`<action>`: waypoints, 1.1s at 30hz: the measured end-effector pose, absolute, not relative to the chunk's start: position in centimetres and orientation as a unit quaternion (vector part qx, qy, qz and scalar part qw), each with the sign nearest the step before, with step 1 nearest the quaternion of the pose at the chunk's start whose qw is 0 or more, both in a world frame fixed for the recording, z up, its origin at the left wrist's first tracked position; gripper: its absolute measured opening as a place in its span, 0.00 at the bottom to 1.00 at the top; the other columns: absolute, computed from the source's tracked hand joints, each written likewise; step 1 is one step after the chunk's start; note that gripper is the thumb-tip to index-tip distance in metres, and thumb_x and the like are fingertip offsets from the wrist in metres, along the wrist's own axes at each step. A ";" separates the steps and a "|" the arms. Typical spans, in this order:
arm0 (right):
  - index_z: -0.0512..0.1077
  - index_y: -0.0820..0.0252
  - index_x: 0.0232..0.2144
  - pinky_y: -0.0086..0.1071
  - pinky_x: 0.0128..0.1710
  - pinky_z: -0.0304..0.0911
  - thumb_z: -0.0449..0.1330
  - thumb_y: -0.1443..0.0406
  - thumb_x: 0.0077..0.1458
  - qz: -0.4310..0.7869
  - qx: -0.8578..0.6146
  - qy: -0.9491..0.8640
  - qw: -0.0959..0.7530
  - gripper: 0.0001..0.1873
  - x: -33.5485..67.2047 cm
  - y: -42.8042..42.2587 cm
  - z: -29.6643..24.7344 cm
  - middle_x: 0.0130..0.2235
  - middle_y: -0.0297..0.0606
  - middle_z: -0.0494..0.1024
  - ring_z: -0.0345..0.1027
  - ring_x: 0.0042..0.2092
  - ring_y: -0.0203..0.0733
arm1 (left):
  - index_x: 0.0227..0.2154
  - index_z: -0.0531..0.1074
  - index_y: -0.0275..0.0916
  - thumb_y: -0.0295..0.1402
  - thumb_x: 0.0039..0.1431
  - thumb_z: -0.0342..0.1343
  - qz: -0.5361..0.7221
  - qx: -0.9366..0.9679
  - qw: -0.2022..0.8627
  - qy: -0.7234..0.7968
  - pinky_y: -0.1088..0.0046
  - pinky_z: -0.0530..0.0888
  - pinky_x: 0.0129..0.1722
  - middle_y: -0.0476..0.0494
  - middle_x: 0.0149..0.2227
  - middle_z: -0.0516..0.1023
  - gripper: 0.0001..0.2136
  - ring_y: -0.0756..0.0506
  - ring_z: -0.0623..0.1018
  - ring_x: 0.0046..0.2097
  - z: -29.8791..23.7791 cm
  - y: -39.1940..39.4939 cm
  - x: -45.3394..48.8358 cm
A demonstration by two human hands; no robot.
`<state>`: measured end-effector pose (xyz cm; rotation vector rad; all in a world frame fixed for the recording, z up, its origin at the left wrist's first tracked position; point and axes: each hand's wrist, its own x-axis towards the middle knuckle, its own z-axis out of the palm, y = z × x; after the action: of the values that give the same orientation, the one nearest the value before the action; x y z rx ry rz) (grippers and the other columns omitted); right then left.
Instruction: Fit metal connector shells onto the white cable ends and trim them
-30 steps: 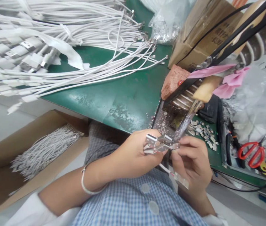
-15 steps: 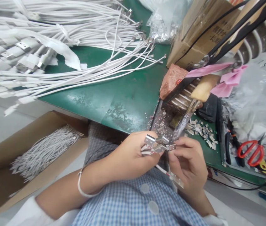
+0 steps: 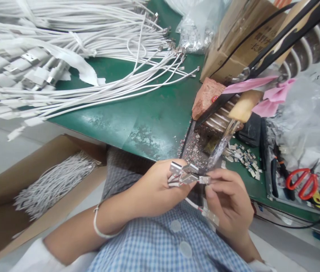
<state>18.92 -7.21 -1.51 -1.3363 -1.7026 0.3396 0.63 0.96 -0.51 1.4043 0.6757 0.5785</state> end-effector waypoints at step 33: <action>0.66 0.58 0.30 0.31 0.28 0.54 0.55 0.70 0.60 0.352 -0.519 -0.620 0.472 0.06 18.7 -8.0 -1.1 0.28 0.31 0.63 0.59 0.29 0.36 | 0.30 0.70 0.36 0.22 0.57 0.56 0.211 0.684 0.667 0.208 0.84 0.66 0.25 0.55 0.25 0.71 0.04 0.56 0.68 0.25 -1.2 0.6 -0.9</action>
<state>18.69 -8.04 -1.14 -1.2697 -1.5179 0.8610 -0.85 0.60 -1.16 1.5426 0.4701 0.4772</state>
